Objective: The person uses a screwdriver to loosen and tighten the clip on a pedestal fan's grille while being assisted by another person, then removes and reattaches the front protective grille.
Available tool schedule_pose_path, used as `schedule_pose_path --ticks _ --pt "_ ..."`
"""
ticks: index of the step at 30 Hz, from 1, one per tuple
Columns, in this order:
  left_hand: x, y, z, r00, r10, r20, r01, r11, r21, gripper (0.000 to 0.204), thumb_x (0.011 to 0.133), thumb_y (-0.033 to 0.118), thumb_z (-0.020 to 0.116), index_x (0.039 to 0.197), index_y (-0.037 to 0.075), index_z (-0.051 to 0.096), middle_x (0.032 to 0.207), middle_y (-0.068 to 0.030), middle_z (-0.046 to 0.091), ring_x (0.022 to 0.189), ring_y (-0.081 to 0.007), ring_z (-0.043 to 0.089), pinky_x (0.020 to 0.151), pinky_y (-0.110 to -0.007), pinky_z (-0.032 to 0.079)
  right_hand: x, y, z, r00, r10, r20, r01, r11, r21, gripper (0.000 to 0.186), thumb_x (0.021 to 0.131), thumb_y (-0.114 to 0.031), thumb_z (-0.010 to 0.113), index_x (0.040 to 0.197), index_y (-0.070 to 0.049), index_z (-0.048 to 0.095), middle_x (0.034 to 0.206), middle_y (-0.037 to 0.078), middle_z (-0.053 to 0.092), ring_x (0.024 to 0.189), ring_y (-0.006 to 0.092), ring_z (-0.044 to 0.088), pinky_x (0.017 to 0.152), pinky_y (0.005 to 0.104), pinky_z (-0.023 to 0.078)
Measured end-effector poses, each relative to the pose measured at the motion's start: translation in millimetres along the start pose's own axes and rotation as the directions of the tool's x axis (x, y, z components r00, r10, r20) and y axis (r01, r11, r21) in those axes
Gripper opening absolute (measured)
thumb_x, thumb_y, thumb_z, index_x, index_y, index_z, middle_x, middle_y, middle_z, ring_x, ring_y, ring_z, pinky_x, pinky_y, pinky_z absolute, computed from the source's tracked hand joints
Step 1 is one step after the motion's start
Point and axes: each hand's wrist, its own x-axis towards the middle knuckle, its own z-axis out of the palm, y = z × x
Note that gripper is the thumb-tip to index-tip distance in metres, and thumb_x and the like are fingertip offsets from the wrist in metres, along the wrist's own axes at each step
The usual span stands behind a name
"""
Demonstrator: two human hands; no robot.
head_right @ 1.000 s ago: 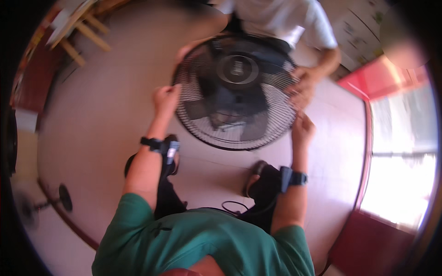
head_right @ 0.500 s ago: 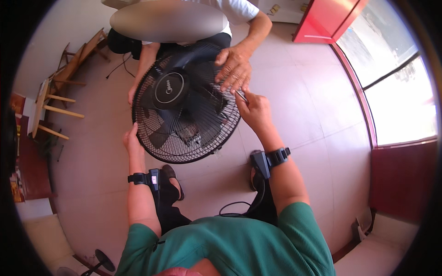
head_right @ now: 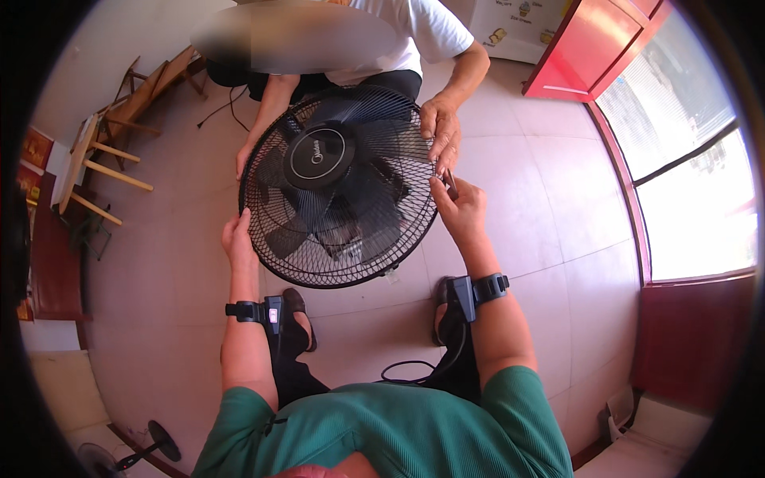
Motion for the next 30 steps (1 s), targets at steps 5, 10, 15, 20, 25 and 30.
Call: schedule_pose_path --ticks 5,10,15,20,25,30 --pt "4.3 -3.3 -5.0 0.997 -0.067 0.036 0.068 0.997 -0.039 0.032 0.084 0.018 0.072 0.097 -0.007 0.057 0.116 -0.0156 0.058 0.101 -0.0199 0.056 0.089 -0.030 0.044 -5.4 0.8 5.1 0.993 0.119 -0.023 -0.113 0.977 0.179 0.025 0.082 -0.019 0.073 0.081 0.005 0.065 0.051 -0.004 0.043 0.050 0.0036 0.035 0.044 0.0248 0.030" --pt "0.2 11.1 -1.2 0.988 -0.154 0.031 0.155 0.987 -0.035 0.033 0.085 0.017 0.070 0.102 -0.007 0.056 0.110 -0.0155 0.060 0.100 -0.0200 0.057 0.088 -0.030 0.045 -11.3 -11.4 6.6 0.980 0.199 0.002 -0.187 0.920 0.345 0.028 0.083 -0.016 0.072 0.096 0.007 0.064 0.058 -0.007 0.044 0.053 0.0014 0.035 0.046 0.0217 0.028" --pt "-9.9 19.4 6.0 0.993 -0.089 -0.072 0.102 0.973 0.206 0.029 0.086 0.022 0.067 0.093 -0.006 0.064 0.087 -0.0085 0.064 0.081 -0.0159 0.057 0.072 -0.030 0.046 -4.9 -16.4 5.5 0.866 0.480 0.141 -0.476 0.705 0.526 0.028 0.091 -0.017 0.061 0.111 0.002 0.057 0.057 -0.007 0.046 0.038 0.0032 0.036 0.033 0.0201 0.024" --pt "-3.9 15.2 -2.7 0.995 0.016 -0.097 0.027 0.905 0.425 0.035 0.089 0.026 0.063 0.080 -0.007 0.064 0.076 -0.0064 0.063 0.071 -0.0137 0.055 0.067 -0.031 0.046 -5.0 -5.7 10.1 0.768 0.609 0.198 -0.548 0.466 0.694 0.018 0.092 -0.017 0.060 0.101 -0.001 0.057 0.055 -0.006 0.040 0.038 0.0043 0.034 0.034 0.0207 0.024" --pt "-7.1 18.9 -3.4 0.998 0.001 -0.068 0.019 0.955 0.296 0.026 0.089 0.015 0.062 0.084 -0.011 0.065 0.080 -0.0065 0.065 0.068 -0.0138 0.056 0.064 -0.030 0.046 -0.4 13.9 0.9 0.586 0.633 0.505 -0.721 0.123 0.682 0.017 0.094 -0.024 0.056 0.084 -0.010 0.054 0.054 -0.010 0.029 0.041 0.0038 0.022 0.036 0.0224 0.016" --pt "-20.5 29.1 9.1 0.992 0.044 -0.118 -0.023 0.985 0.169 0.019 0.087 0.006 0.062 0.085 -0.013 0.065 0.083 -0.0087 0.066 0.072 -0.0152 0.059 0.067 -0.030 0.048 1.9 12.4 -4.9 0.514 0.610 0.603 -0.804 0.099 0.586 0.024 0.096 -0.031 0.052 0.081 -0.012 0.055 0.053 -0.010 0.026 0.040 0.0037 0.019 0.036 0.0227 0.013"
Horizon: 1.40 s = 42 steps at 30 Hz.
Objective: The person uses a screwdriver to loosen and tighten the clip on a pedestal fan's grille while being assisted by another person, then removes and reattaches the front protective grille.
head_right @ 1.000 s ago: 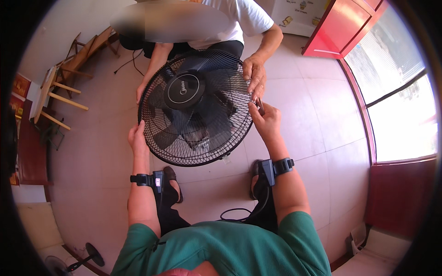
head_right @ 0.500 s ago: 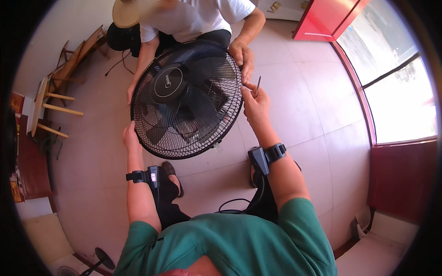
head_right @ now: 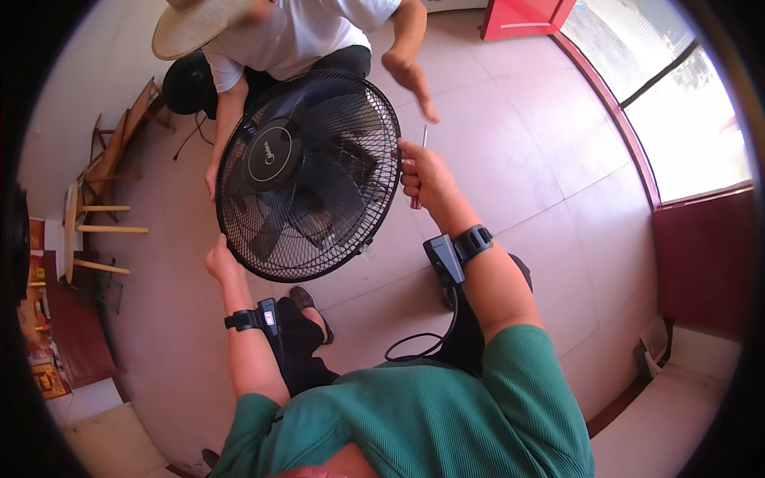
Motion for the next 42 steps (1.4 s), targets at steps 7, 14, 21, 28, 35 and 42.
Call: schedule_pose_path --ticks 7,14,21,28,35,42 --pt "15.0 -8.1 -12.2 0.982 -0.158 0.099 0.178 0.954 -0.243 0.023 0.088 0.004 0.060 0.101 -0.014 0.063 0.099 -0.0138 0.066 0.086 -0.0224 0.063 0.077 -0.033 0.053 -13.3 0.1 11.8 0.980 -0.150 -0.132 0.134 0.983 -0.126 0.026 0.088 -0.027 0.056 0.072 -0.007 0.049 0.053 -0.005 0.032 0.039 0.0074 0.027 0.034 0.0269 0.020" --pt "-5.1 19.8 7.7 0.879 -0.372 0.297 0.402 0.915 -0.044 0.060 0.095 0.036 0.055 0.134 -0.008 0.042 0.135 -0.0153 0.050 0.116 -0.0289 0.053 0.097 -0.042 0.045 -7.9 13.9 5.3 0.970 -0.160 -0.183 0.136 0.981 -0.137 0.030 0.091 -0.031 0.056 0.071 -0.011 0.045 0.054 -0.004 0.036 0.037 0.0071 0.031 0.032 0.0259 0.021" --pt "12.1 5.5 -9.1 0.892 -0.349 0.288 0.286 0.928 0.238 0.081 0.092 0.058 0.048 0.140 -0.005 0.035 0.141 -0.0167 0.044 0.125 -0.0273 0.047 0.102 -0.040 0.041 -4.1 12.7 5.8 0.965 -0.155 -0.210 0.102 0.965 -0.243 0.042 0.092 -0.045 0.055 0.070 -0.012 0.042 0.051 -0.006 0.032 0.034 0.0082 0.029 0.028 0.0271 0.020" --pt "2.0 6.7 -5.3 0.760 -0.440 0.479 0.551 0.827 -0.114 0.070 0.092 0.052 0.053 0.138 0.001 0.041 0.140 -0.0135 0.046 0.121 -0.0299 0.050 0.100 -0.045 0.043 -0.9 9.9 8.8 0.875 -0.447 -0.189 0.201 0.689 -0.696 0.065 0.086 -0.061 0.056 0.061 -0.001 0.054 0.046 0.003 0.044 0.035 0.0151 0.042 0.032 0.0310 0.033" --pt "3.9 0.4 -3.9 0.739 -0.470 0.483 0.620 0.755 -0.213 0.060 0.095 0.047 0.049 0.135 0.002 0.045 0.135 -0.0135 0.051 0.116 -0.0296 0.053 0.099 -0.045 0.043 7.9 10.8 3.7 0.826 -0.546 -0.143 0.235 0.564 -0.792 0.066 0.085 -0.060 0.059 0.062 0.002 0.056 0.048 0.006 0.046 0.036 0.0161 0.044 0.034 0.0315 0.036" --pt "24.1 -27.8 -16.0 0.775 -0.490 0.399 0.601 0.767 -0.225 0.051 0.101 0.040 0.039 0.134 0.001 0.047 0.134 -0.0124 0.052 0.116 -0.0290 0.053 0.099 -0.044 0.043 -15.7 5.2 15.4 0.957 -0.194 -0.214 0.082 0.893 -0.443 0.054 0.086 -0.057 0.061 0.067 -0.008 0.048 0.051 -0.006 0.032 0.036 0.0061 0.029 0.032 0.0248 0.021"
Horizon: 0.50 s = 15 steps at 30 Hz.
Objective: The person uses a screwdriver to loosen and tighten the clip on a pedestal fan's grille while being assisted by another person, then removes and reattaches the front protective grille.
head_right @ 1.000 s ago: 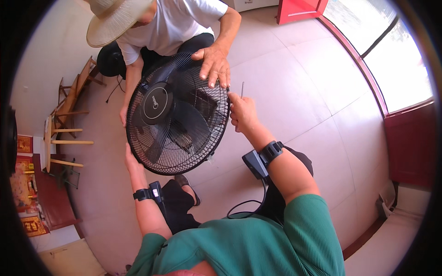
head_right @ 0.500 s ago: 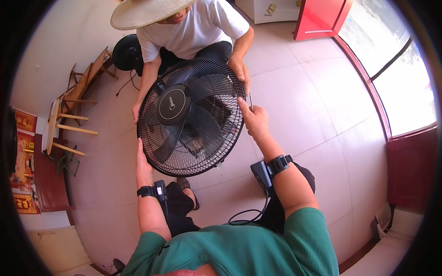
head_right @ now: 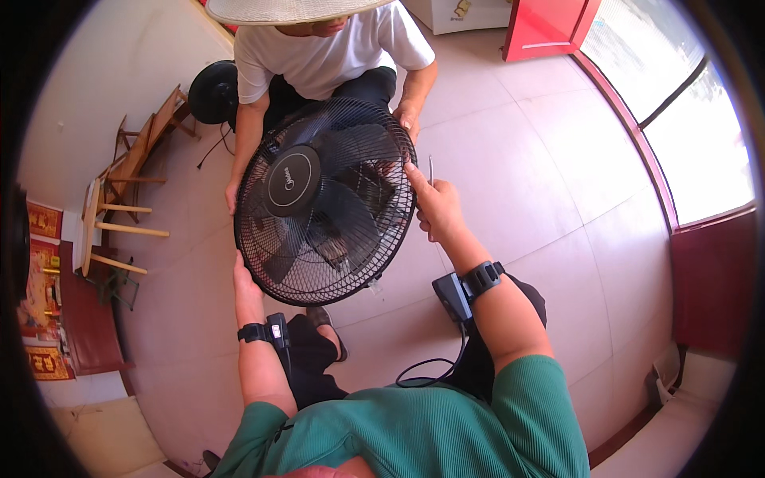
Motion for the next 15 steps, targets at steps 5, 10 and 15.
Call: schedule_pose_path --ticks 5,10,15 --pt "4.9 -1.3 -4.2 1.000 0.014 0.004 -0.014 1.000 0.016 0.051 0.101 0.039 0.038 0.134 0.001 0.046 0.134 -0.0121 0.052 0.116 -0.0291 0.052 0.100 -0.044 0.042 10.5 6.8 -7.0 0.983 0.101 0.155 -0.120 0.985 0.120 0.050 0.086 -0.057 0.061 0.066 -0.014 0.045 0.052 -0.009 0.028 0.039 0.0051 0.023 0.036 0.0233 0.016" --pt "-1.2 -2.4 5.1 1.000 -0.024 0.009 0.024 1.000 0.015 0.053 0.101 0.041 0.038 0.135 0.001 0.045 0.136 -0.0125 0.050 0.120 -0.0302 0.050 0.103 -0.045 0.039 21.8 15.9 -14.3 0.959 0.097 0.265 -0.162 0.958 0.235 0.054 0.088 -0.057 0.059 0.060 -0.017 0.032 0.051 -0.007 0.026 0.040 0.0067 0.024 0.036 0.0260 0.017" --pt "10.0 -1.8 -4.2 0.994 0.114 -0.001 -0.113 0.988 0.108 0.055 0.101 0.041 0.037 0.138 0.002 0.042 0.141 -0.0125 0.046 0.124 -0.0300 0.047 0.106 -0.046 0.037 24.4 19.8 -8.8 0.967 0.099 0.233 -0.176 0.924 0.340 0.045 0.091 -0.048 0.058 0.075 -0.006 0.056 0.051 -0.008 0.026 0.039 0.0070 0.022 0.037 0.0258 0.017"
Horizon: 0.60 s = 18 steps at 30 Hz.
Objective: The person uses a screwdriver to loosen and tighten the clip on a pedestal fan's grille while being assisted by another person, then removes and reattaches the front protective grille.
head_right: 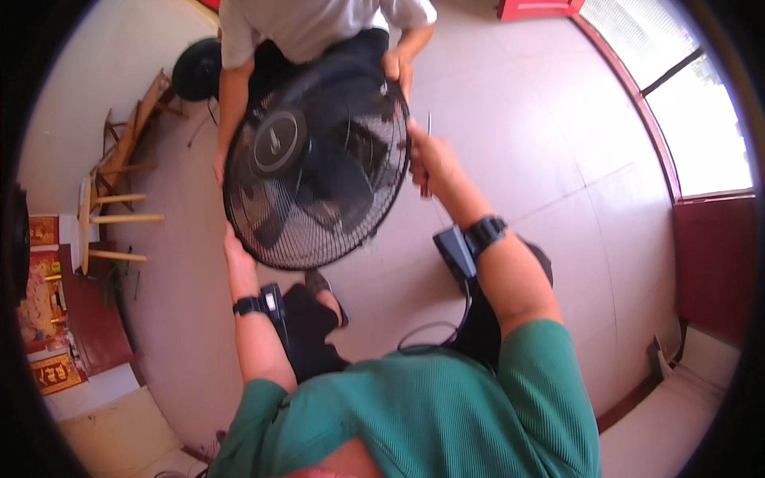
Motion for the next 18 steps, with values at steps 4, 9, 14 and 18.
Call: schedule_pose_path --ticks 4,9,14,18 --pt "-6.9 -0.4 6.7 0.998 -0.064 -0.003 0.064 0.998 -0.010 0.055 0.101 0.041 0.037 0.138 0.000 0.041 0.141 -0.0124 0.046 0.124 -0.0300 0.048 0.105 -0.045 0.038 -2.3 3.1 -0.3 0.999 -0.037 -0.038 0.034 0.996 -0.077 0.047 0.090 -0.053 0.056 0.077 -0.008 0.057 0.051 -0.009 0.026 0.039 0.0068 0.021 0.037 0.0249 0.017" --pt "-1.3 -0.6 4.9 0.996 -0.092 0.003 0.092 0.994 -0.053 0.052 0.102 0.038 0.034 0.136 0.000 0.043 0.138 -0.0130 0.049 0.120 -0.0303 0.051 0.102 -0.045 0.041 -1.0 -2.3 0.1 0.999 0.033 0.017 -0.033 0.999 -0.043 0.049 0.090 -0.055 0.055 0.073 -0.009 0.055 0.051 -0.008 0.029 0.040 0.0068 0.022 0.037 0.0243 0.017" --pt "-5.2 0.6 10.3 0.998 -0.065 -0.027 0.064 0.997 -0.034 0.050 0.103 0.037 0.031 0.131 0.000 0.047 0.129 -0.0141 0.055 0.113 -0.0301 0.055 0.100 -0.046 0.043 -2.4 0.1 7.0 0.999 0.033 -0.028 -0.034 0.999 -0.023 0.054 0.090 -0.057 0.053 0.077 -0.006 0.064 0.048 -0.010 0.024 0.037 0.0040 0.018 0.034 0.0210 0.013" --pt "-16.3 4.3 22.3 0.995 -0.096 -0.032 0.096 0.995 -0.027 0.051 0.103 0.037 0.029 0.131 0.000 0.047 0.130 -0.0146 0.055 0.113 -0.0305 0.056 0.101 -0.047 0.043 1.6 1.2 5.9 0.999 0.005 -0.050 -0.005 1.000 -0.011 0.053 0.090 -0.057 0.053 0.076 -0.006 0.063 0.047 -0.010 0.025 0.037 0.0039 0.018 0.034 0.0205 0.014"
